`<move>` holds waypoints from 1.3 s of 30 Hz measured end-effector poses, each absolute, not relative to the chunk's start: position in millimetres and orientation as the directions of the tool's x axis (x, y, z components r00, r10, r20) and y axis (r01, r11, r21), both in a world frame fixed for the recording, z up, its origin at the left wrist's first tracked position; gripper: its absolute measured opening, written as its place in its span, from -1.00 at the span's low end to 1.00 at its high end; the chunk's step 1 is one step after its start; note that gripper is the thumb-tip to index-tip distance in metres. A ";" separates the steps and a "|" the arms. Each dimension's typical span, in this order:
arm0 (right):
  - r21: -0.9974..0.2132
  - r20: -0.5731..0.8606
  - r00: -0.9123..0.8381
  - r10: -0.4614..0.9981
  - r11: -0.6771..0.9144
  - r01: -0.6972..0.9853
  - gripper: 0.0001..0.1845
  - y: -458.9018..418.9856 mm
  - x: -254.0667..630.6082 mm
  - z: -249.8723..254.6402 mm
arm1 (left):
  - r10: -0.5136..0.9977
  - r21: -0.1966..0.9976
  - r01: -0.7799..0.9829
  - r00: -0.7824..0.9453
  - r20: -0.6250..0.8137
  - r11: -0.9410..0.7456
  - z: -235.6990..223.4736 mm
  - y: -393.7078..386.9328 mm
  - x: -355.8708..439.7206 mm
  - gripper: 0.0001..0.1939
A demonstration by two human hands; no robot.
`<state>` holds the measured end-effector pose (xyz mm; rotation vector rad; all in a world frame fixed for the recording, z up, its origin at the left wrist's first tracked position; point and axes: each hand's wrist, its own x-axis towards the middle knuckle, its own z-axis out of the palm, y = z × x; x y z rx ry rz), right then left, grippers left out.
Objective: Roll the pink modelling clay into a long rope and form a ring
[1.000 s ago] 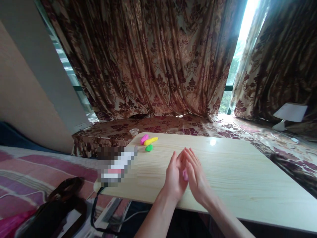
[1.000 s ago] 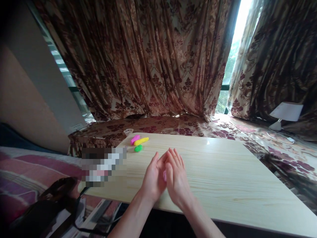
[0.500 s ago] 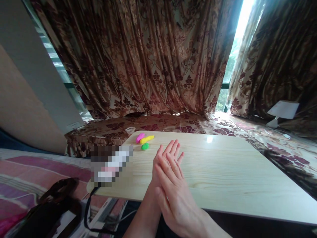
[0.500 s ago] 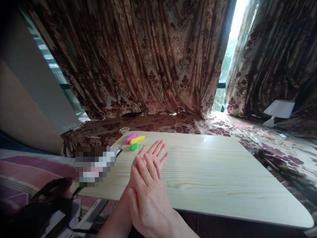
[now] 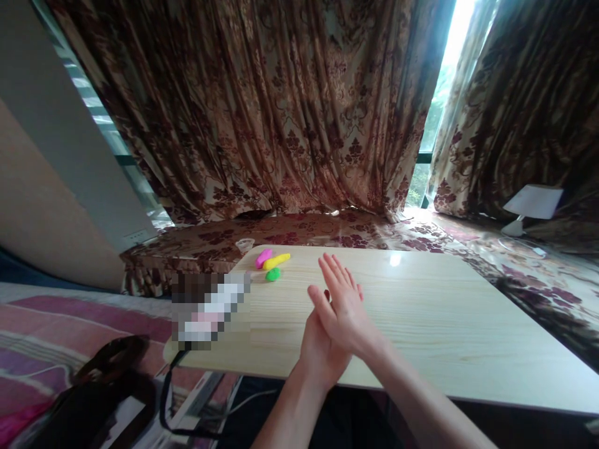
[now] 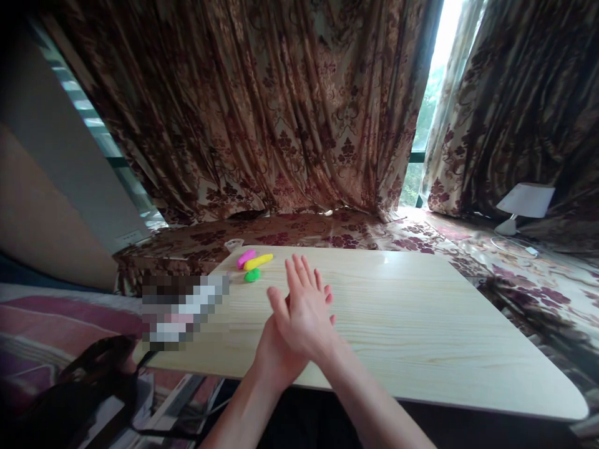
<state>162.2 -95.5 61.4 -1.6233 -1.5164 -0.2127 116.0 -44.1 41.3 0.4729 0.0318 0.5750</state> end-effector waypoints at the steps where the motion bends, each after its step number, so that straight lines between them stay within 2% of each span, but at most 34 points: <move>1: -0.473 0.640 0.245 0.728 0.122 0.873 -0.47 -96.2 164.8 60.8 | 0.520 0.442 -0.505 0.849 0.098 0.741 43.2 -42.7 114.3 -0.53; 6: -0.359 0.571 -0.033 0.820 0.286 0.888 -0.43 -115.2 150.9 60.1 | 0.617 0.404 -0.593 0.782 0.086 0.696 53.1 -30.6 110.6 -0.51; 8: -0.382 0.563 0.029 0.826 0.230 0.895 -0.46 -110.8 151.5 63.1 | 0.613 0.395 -0.590 0.786 0.080 0.704 51.9 -36.8 113.0 -0.51; 10: -0.476 0.568 0.240 0.787 0.077 0.876 -0.47 -102.5 161.6 63.8 | 0.559 0.405 -0.538 0.826 0.077 0.739 49.9 -43.8 113.4 -0.53; 11: -0.489 0.552 0.263 0.791 0.052 0.871 -0.47 -100.3 167.3 62.4 | 0.532 0.412 -0.512 0.844 0.074 0.754 49.4 -44.8 112.4 -0.53; 13: -0.473 0.541 0.218 0.812 0.080 0.877 -0.51 -103.3 172.4 57.5 | 0.529 0.428 -0.504 0.846 0.071 0.750 49.4 -40.3 109.4 -0.54; 17: -0.348 0.570 -0.064 0.819 0.312 0.884 -0.43 -116.4 157.4 52.7 | 0.624 0.459 -0.575 0.779 0.056 0.677 45.2 -30.3 111.4 -0.54; 18: -0.351 0.559 -0.055 0.827 0.296 0.889 -0.44 -114.9 155.4 53.9 | 0.628 0.456 -0.573 0.778 0.040 0.681 43.0 -32.2 113.5 -0.55; 21: -0.471 0.568 0.233 0.790 0.080 0.879 -0.45 -102.8 163.7 56.2 | 0.604 0.446 -0.547 0.797 0.019 0.708 38.8 -41.8 115.2 -0.57; 22: -0.489 0.548 0.266 0.793 0.046 0.871 -0.48 -100.5 167.8 55.2 | 0.581 0.446 -0.527 0.814 0.020 0.723 39.0 -42.9 113.7 -0.57; 24: -0.459 0.538 0.204 0.818 0.082 0.885 -0.50 -103.1 169.3 51.2 | 0.560 0.446 -0.511 0.828 0.027 0.735 40.8 -39.6 109.9 -0.57; 28: -0.357 0.547 -0.051 0.836 0.288 0.888 -0.40 -113.5 150.4 49.2 | 0.634 0.436 -0.576 0.773 0.014 0.692 40.1 -34.3 111.9 -0.56; 29: -0.360 0.554 -0.034 0.832 0.277 0.891 -0.41 -111.2 149.1 50.7 | 0.639 0.433 -0.579 0.769 0.009 0.690 38.8 -36.9 113.6 -0.57; 32: -0.469 0.560 0.239 0.793 0.066 0.881 -0.45 -99.0 163.8 52.4 | 0.579 0.436 -0.527 0.815 0.018 0.730 38.8 -45.4 111.4 -0.57; 33: -0.484 0.540 0.281 0.793 0.019 0.875 -0.46 -97.8 170.7 50.6 | 0.549 0.443 -0.503 0.835 0.027 0.742 41.1 -44.9 107.9 -0.56; 34: -0.481 0.523 0.275 0.807 0.013 0.877 -0.48 -99.3 175.6 47.8 | 0.531 0.451 -0.490 0.846 0.041 0.746 44.2 -42.2 104.0 -0.55; 36: -0.433 0.532 0.160 0.832 0.105 0.895 -0.50 -108.9 175.2 41.8 | 0.562 0.462 -0.529 0.824 0.078 0.711 50.6 -32.8 98.2 -0.53; 39: -0.386 0.561 0.040 0.827 0.218 0.897 -0.42 -119.7 159.5 41.3 | 0.621 0.465 -0.587 0.778 0.096 0.663 52.0 -25.8 102.1 -0.52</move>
